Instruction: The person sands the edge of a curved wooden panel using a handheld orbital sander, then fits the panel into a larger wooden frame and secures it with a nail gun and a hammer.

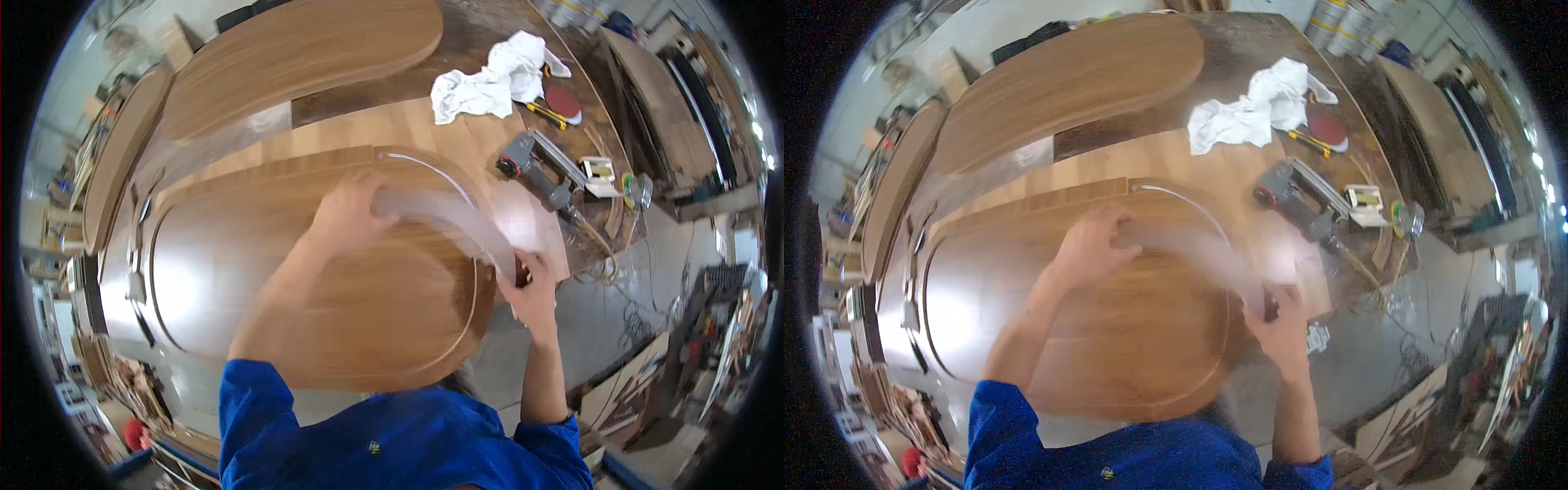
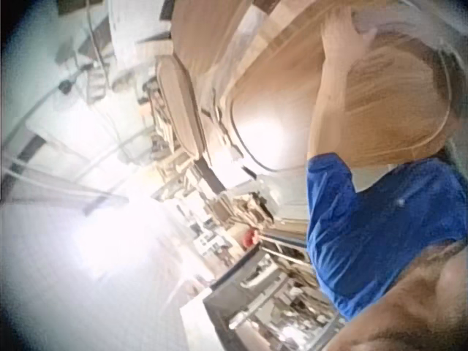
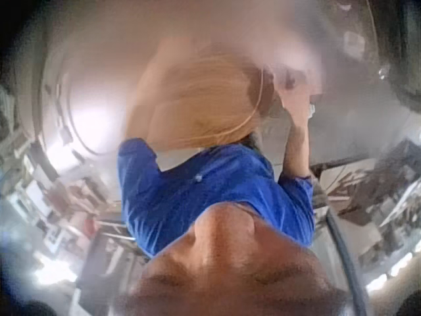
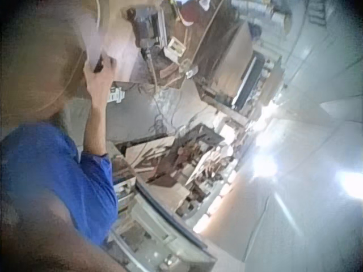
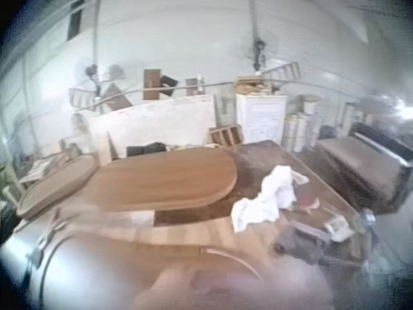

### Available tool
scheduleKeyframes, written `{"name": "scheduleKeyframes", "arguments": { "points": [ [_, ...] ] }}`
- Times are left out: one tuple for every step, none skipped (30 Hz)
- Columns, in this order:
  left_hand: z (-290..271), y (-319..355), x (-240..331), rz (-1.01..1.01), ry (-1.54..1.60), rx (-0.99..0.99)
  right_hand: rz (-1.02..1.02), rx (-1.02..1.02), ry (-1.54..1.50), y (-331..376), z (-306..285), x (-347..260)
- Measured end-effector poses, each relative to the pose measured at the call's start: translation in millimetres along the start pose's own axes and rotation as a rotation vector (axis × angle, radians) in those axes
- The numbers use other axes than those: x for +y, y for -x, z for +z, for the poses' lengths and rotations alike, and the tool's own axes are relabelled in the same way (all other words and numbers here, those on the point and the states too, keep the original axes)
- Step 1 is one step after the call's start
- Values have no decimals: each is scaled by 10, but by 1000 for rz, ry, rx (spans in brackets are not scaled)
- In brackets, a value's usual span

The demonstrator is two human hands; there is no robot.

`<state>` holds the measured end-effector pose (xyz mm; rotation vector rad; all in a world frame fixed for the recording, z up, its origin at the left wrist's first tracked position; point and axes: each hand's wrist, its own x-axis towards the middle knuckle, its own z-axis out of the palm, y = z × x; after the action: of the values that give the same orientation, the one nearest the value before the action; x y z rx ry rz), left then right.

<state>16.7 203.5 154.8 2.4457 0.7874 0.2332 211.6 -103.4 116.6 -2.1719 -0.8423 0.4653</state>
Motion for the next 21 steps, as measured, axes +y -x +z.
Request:
{"name": "scheduleKeyframes", "arguments": {
  "points": [
    [46, -255, -211, 16, -4, -25, -160, 116, 114, -143, 152, 18],
    [57, -499, -407, 94, -80, -10, -108, 145, 136, -285, 267, -117],
    [171, -756, -582, 181, -131, 6, -36, 158, 158, -405, 373, -219],
    [264, -1000, -717, 197, -115, -10, 31, 172, 178, -551, 449, -276],
    [347, -1220, -823, 128, -72, -53, 12, 199, 194, -707, 537, -192],
    [441, -1354, -899, 60, -33, -101, -3, 227, 210, -833, 622, -79],
    [534, -1404, -1021, 72, -29, -122, 35, 202, 216, -939, 698, -29],
    [605, -1438, -1149, 74, -32, -108, 55, 205, 217, -993, 766, -4],
    [631, -1470, -1200, 76, -34, -93, 29, 194, 211, -1036, 824, 17],
    [649, -1481, -1254, 84, -30, -107, 0, 182, 205, -1052, 881, 48],
    [661, -1472, -1308, 51, -9, -126, -63, 272, 286, -1057, 991, 161],
    [626, -1444, -1357, 9, 3, -143, -53, 268, 280, -1058, 1060, 199],
    [625, -1443, -1408, 7, -1, -154, -32, 247, 232, -1064, 1100, 241],
    [632, -1443, -1452, 33, -14, -177, -12, 227, 184, -1057, 1131, 274],
    [620, -1458, -1480, 61, -24, -193, -9, 228, 183, -1055, 1129, 267],
    [618, -1464, -1515, 63, -24, -197, 2, 190, 160, -1041, 1116, 251],
    [625, -1463, -1552, 76, -22, -185, 13, 152, 138, -1023, 1107, 233],
    [627, -1472, -1550, 93, -19, -174, 18, 156, 140, -1009, 1097, 216],
    [631, -1469, -1548, 98, -16, -177, -3, 179, 176, -988, 1091, 200],
    [631, -1453, -1548, 102, -10, -170, -24, 201, 212, -956, 1087, 188],
    [591, -1439, -1528, 103, -8, -158, -24, 203, 212, -899, 1064, 168]
  ]
}}
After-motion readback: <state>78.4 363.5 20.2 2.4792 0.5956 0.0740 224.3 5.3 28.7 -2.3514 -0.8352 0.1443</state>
